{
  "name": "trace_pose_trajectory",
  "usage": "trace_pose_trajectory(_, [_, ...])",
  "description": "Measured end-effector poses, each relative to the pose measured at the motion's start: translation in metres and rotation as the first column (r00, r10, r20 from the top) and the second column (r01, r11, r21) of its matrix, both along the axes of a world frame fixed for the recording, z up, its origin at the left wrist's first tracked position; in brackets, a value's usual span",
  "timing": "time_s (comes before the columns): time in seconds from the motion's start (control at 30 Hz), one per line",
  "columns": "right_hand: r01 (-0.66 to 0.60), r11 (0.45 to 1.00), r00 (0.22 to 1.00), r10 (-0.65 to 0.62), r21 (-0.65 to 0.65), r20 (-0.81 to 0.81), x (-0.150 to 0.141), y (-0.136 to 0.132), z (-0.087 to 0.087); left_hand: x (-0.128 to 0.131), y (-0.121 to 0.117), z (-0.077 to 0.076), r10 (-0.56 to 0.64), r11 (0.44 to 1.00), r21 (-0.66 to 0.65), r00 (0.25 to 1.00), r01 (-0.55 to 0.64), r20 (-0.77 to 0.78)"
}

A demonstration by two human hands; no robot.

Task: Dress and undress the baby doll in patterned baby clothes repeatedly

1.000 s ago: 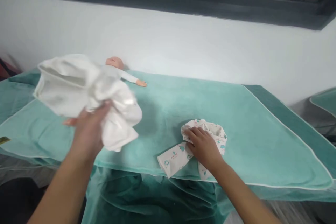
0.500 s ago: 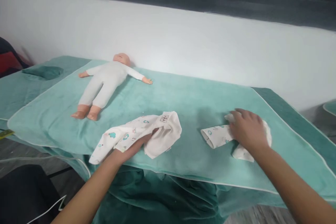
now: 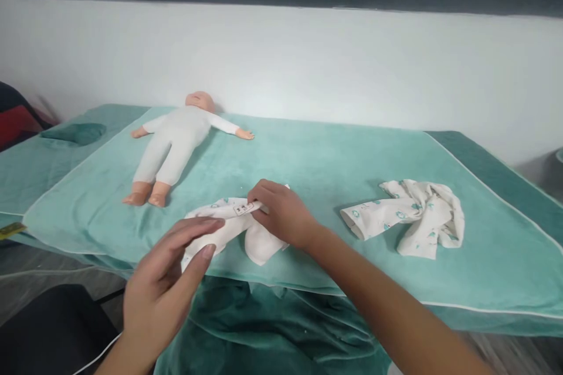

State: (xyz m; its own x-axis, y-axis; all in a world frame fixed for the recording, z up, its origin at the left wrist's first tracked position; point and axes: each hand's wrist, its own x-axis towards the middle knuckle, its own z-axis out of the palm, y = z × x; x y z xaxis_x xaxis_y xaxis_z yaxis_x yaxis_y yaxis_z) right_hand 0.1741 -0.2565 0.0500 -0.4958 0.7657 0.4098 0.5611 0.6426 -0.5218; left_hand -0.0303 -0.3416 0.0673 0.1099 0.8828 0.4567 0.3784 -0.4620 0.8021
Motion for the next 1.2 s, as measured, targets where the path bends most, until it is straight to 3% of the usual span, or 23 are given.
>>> trace_pose_trajectory(0.07, [-0.018, 0.982, 1.0, 0.013, 0.189, 0.024, -0.001, -0.014, 0.009, 0.005, 0.001, 0.004, 0.083, 0.989, 0.135, 0.984, -0.062, -0.159])
trace_pose_trajectory(0.13, [-0.038, 0.941, 0.999, 0.028, 0.337, 0.035, -0.002, -0.03, 0.019, 0.01, 0.006, -0.001, 0.079, 0.989, 0.146, 0.941, -0.032, -0.329])
trace_pose_trajectory(0.23, [-0.094, 0.931, 0.995, 0.073, 0.354, 0.073, -0.002, -0.051, 0.029, 0.015, 0.01, -0.013, 0.038, 0.992, 0.124, 0.9, 0.018, -0.435])
trace_pose_trajectory(0.3, [-0.123, 0.971, 0.991, 0.109, 0.205, 0.076, -0.001, -0.063, 0.034, 0.013, 0.008, -0.016, 0.076, 0.985, 0.174, 0.907, -0.003, -0.415])
trace_pose_trajectory(0.37, [-0.133, 0.988, 0.99, 0.137, -0.073, 0.04, -0.001, -0.071, 0.039, 0.01, 0.006, -0.013, 0.111, 0.975, 0.22, 0.926, -0.032, -0.36])
trace_pose_trajectory(0.4, [-0.141, 0.962, 0.989, 0.145, -0.235, 0.002, -0.001, -0.073, 0.042, 0.009, 0.005, -0.009, 0.116, 0.972, 0.232, 0.935, -0.038, -0.335])
trace_pose_trajectory(0.47, [-0.178, 0.855, 0.983, 0.134, -0.487, -0.125, -0.001, -0.074, 0.047, 0.007, 0.009, 0.001, 0.121, 0.969, 0.245, 0.945, -0.045, -0.305])
trace_pose_trajectory(0.5, [-0.205, 0.811, 0.973, 0.107, -0.547, -0.205, -0.002, -0.071, 0.05, 0.006, 0.013, 0.007, 0.127, 0.967, 0.25, 0.945, -0.051, -0.3])
trace_pose_trajectory(0.57, [-0.213, 0.788, 0.947, 0.02, -0.577, -0.321, -0.002, -0.058, 0.055, 0.006, 0.03, 0.018, 0.155, 0.965, 0.25, 0.942, -0.08, -0.298])
trace_pose_trajectory(0.63, [-0.097, 0.829, 0.955, -0.078, -0.55, -0.286, 0.0, -0.036, 0.058, 0.005, 0.054, 0.025, 0.195, 0.966, 0.224, 0.933, -0.129, -0.304])
trace_pose_trajectory(0.73, [0.239, 0.895, 0.969, -0.246, -0.377, 0.03, 0.009, 0.004, 0.06, 0.002, 0.097, 0.029, 0.237, 0.965, 0.204, 0.887, -0.167, -0.397])
trace_pose_trajectory(0.83, [0.51, 0.848, 0.813, -0.419, -0.146, 0.405, 0.021, 0.037, 0.061, -0.003, 0.13, 0.028, 0.306, 0.952, 0.193, 0.762, -0.238, -0.571])
trace_pose_trajectory(0.93, [0.579, 0.814, 0.613, -0.396, -0.048, 0.684, 0.032, 0.052, 0.065, -0.011, 0.144, 0.028, 0.331, 0.939, 0.172, 0.652, -0.297, -0.682])
trace_pose_trajectory(1.03, [0.559, 0.829, 0.557, -0.368, -0.009, 0.744, 0.042, 0.047, 0.076, -0.019, 0.144, 0.032, 0.353, 0.927, 0.167, 0.635, -0.335, -0.687])
trace_pose_trajectory(1.13, [0.538, 0.83, 0.587, -0.495, 0.148, 0.64, 0.056, 0.032, 0.093, -0.025, 0.134, 0.044, 0.433, 0.897, 0.214, 0.677, -0.386, -0.594])
trace_pose_trajectory(1.2, [0.553, 0.801, 0.641, -0.585, 0.23, 0.496, 0.067, 0.023, 0.105, -0.027, 0.125, 0.056, 0.499, 0.866, 0.266, 0.699, -0.423, -0.512])
